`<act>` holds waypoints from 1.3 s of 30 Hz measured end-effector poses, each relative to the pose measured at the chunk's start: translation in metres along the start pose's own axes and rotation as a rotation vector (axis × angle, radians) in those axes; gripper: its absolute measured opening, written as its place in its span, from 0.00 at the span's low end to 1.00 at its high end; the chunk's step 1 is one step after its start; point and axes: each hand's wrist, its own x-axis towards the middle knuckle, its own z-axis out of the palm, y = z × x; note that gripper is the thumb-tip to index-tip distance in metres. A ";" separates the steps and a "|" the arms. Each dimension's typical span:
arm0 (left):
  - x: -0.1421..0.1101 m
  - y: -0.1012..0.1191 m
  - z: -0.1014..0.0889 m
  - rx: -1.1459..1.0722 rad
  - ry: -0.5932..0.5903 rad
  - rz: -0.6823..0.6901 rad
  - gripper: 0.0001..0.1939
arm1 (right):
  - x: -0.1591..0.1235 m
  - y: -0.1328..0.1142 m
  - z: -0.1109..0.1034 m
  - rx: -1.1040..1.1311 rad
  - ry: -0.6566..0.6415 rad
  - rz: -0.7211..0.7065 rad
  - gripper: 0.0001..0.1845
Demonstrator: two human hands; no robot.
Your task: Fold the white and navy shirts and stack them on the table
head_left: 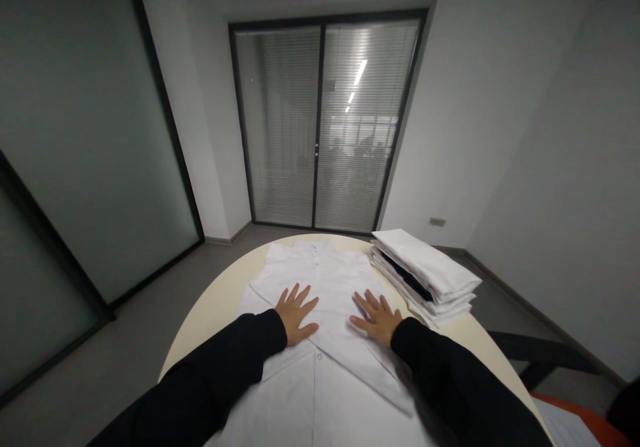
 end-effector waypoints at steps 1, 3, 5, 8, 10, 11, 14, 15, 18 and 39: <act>0.001 0.006 0.002 -0.001 0.006 0.012 0.37 | -0.001 -0.002 0.005 -0.010 -0.013 0.027 0.48; 0.003 0.015 0.006 0.002 0.020 0.036 0.37 | -0.001 -0.003 0.013 -0.045 0.007 0.038 0.49; 0.005 0.021 0.009 0.003 0.037 0.035 0.36 | 0.003 0.000 0.018 -0.066 0.060 0.010 0.49; 0.011 0.023 0.004 -0.016 0.023 0.008 0.36 | 0.011 0.013 0.016 -0.023 0.104 -0.070 0.48; 0.015 0.025 -0.003 -0.046 -0.041 -0.016 0.36 | 0.016 0.025 0.011 0.025 0.116 -0.121 0.46; 0.018 0.027 -0.006 -0.065 -0.072 -0.031 0.37 | 0.017 0.032 0.007 0.039 0.129 -0.138 0.45; 0.023 0.041 -0.008 -0.097 -0.055 -0.024 0.37 | 0.018 0.055 -0.002 0.042 0.244 -0.104 0.40; 0.024 0.046 -0.005 -0.092 -0.024 0.013 0.36 | 0.018 0.063 -0.004 0.039 0.291 -0.065 0.37; 0.020 0.055 0.007 -0.049 0.027 0.160 0.35 | 0.015 0.079 -0.007 0.049 0.346 0.055 0.28; 0.020 0.082 0.026 -0.094 0.083 0.253 0.36 | 0.033 0.073 0.008 0.133 0.636 0.057 0.14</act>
